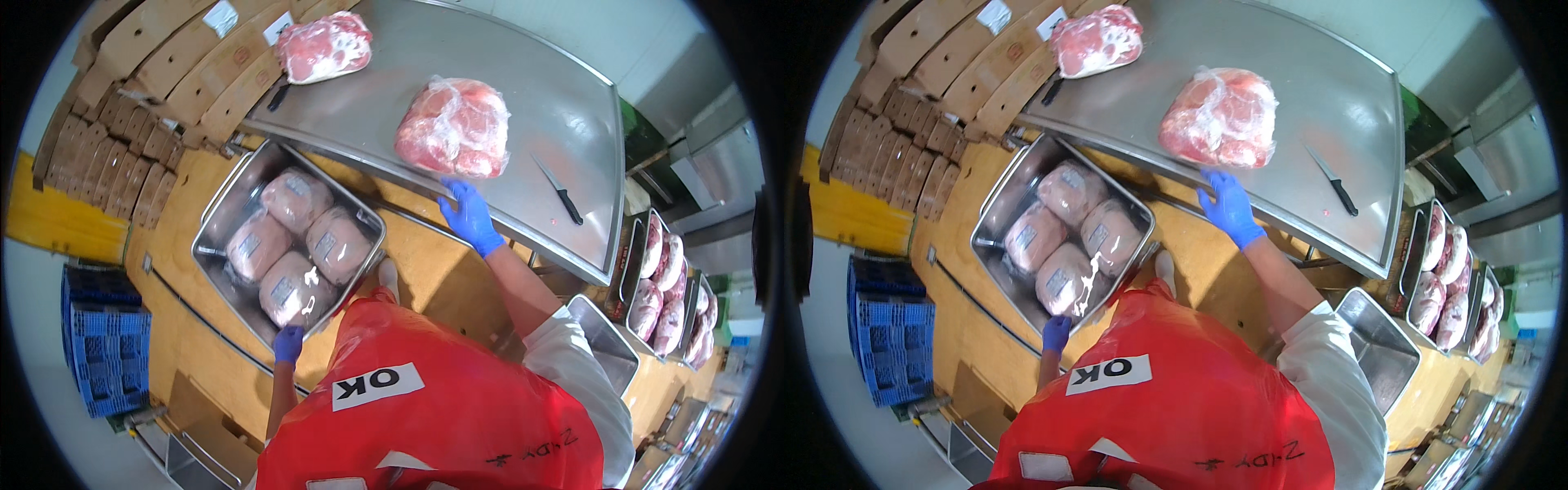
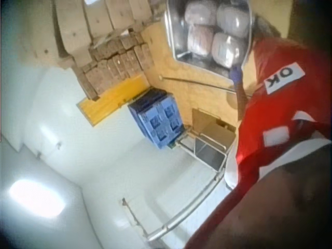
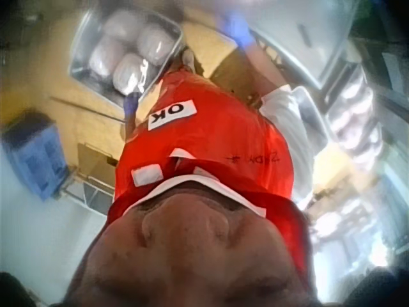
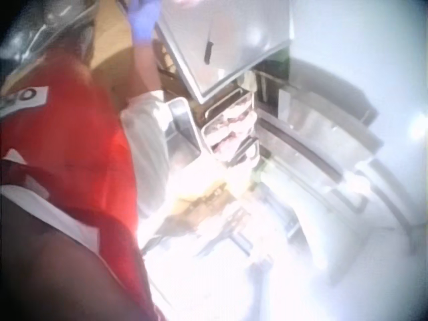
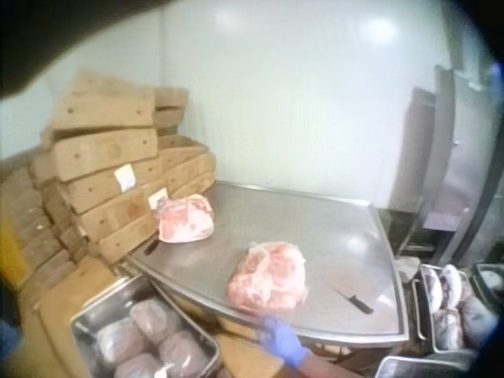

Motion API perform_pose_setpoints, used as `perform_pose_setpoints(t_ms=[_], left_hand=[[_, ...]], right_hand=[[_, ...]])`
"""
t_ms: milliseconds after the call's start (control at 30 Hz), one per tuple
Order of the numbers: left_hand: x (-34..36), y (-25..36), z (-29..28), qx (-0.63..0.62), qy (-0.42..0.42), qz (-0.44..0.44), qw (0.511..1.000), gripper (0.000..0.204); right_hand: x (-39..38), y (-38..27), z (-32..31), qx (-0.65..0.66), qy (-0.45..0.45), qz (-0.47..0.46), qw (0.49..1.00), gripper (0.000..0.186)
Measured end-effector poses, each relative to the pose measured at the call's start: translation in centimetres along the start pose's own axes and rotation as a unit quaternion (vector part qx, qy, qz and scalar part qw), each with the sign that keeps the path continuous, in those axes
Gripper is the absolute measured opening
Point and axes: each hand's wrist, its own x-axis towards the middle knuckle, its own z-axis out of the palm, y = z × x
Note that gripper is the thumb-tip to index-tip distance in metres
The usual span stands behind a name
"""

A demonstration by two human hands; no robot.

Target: The person cuts a large piece of raw meat on a stainless steel table using a knife. They trim and separate portions, then place the cut meat into a metal tray. The person also handles plastic-wrapped meat packages, moving them between the table and a tray.

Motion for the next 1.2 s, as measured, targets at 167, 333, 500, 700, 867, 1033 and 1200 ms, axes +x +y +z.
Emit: perform_pose_setpoints(t_ms=[167,333,500,700,867,1033,1200], left_hand=[[14.6,17.2,-0.9,-0.015,0.002,0.183,0.983,0.035],[22.6,35.9,-1.6,-0.123,-0.002,0.385,0.914,0.029],[26.3,52.5,-0.7,-0.128,-0.006,0.539,0.833,0.032],[28.2,63.9,4.2,-0.024,-0.021,0.643,0.765,0.060],[25.9,67.8,9.7,0.120,-0.005,0.689,0.714,0.057],[24.5,65.9,11.4,0.080,0.115,0.703,0.697,0.034],[22.1,67.6,11.8,-0.013,0.139,0.663,0.736,0.012]], right_hand=[[10.2,1.8,0.7,-0.074,0.119,0.064,0.988,0.051],[12.3,4.6,0.7,-0.060,0.037,0.062,0.996,0.020],[6.8,5.4,-1.8,-0.073,-0.031,0.114,0.990,0.020],[3.0,4.5,-9.5,-0.067,0.010,0.085,0.994,0.017],[-3.1,8.7,-15.7,-0.083,0.044,0.170,0.981,0.018],[-2.2,12.7,-17.6,-0.046,0.067,0.220,0.972,0.018],[1.5,16.2,-15.8,0.104,0.178,0.059,0.977,0.011]])
